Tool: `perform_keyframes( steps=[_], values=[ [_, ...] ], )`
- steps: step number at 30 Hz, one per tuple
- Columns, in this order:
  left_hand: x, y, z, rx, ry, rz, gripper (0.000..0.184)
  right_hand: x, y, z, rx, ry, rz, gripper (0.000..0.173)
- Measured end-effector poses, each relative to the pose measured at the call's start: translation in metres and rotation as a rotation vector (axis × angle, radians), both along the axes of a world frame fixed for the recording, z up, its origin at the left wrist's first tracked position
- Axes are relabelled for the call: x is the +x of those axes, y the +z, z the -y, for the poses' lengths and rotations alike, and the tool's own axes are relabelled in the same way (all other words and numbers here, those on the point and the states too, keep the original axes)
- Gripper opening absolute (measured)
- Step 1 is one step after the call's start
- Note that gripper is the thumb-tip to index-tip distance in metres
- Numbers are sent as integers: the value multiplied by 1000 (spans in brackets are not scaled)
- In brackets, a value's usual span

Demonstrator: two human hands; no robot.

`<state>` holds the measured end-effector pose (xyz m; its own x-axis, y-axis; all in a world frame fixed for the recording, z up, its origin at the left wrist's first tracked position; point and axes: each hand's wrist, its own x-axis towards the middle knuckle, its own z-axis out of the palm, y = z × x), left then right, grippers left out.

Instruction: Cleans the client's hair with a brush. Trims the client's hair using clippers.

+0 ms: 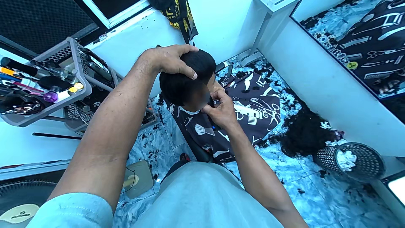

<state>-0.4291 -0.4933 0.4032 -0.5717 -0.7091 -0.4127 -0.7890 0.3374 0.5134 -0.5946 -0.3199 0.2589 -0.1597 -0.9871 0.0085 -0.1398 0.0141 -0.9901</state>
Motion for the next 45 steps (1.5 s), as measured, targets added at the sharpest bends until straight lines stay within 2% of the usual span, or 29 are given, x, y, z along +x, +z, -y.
perform_keyframes(
  steps=[5,11,19,24,38,40,41,43,45],
  values=[
    [-1,0,0,1,-2,-5,93,2,3,-1,-4,12,-4,30],
    [0,-1,1,-20,-12,14,92,3,5,-1,-26,41,-128,31],
    [1,-2,3,-16,-6,6,92,-1,1,0,-35,-9,-62,32],
    [1,-2,5,-19,-20,22,92,2,5,1,3,-11,-111,31],
    [0,-3,11,-11,-50,29,93,2,12,6,-65,65,-291,28],
    [5,-7,12,-19,-67,-17,97,-5,16,-4,-24,66,-198,32],
    [8,-11,11,-55,-82,-49,100,-13,20,-14,24,57,-75,32],
    [18,-19,3,-231,-64,-139,105,-39,20,-40,142,38,326,31],
    [28,-27,-32,-503,52,-199,101,-74,4,-76,237,-17,654,37]
  ],
)
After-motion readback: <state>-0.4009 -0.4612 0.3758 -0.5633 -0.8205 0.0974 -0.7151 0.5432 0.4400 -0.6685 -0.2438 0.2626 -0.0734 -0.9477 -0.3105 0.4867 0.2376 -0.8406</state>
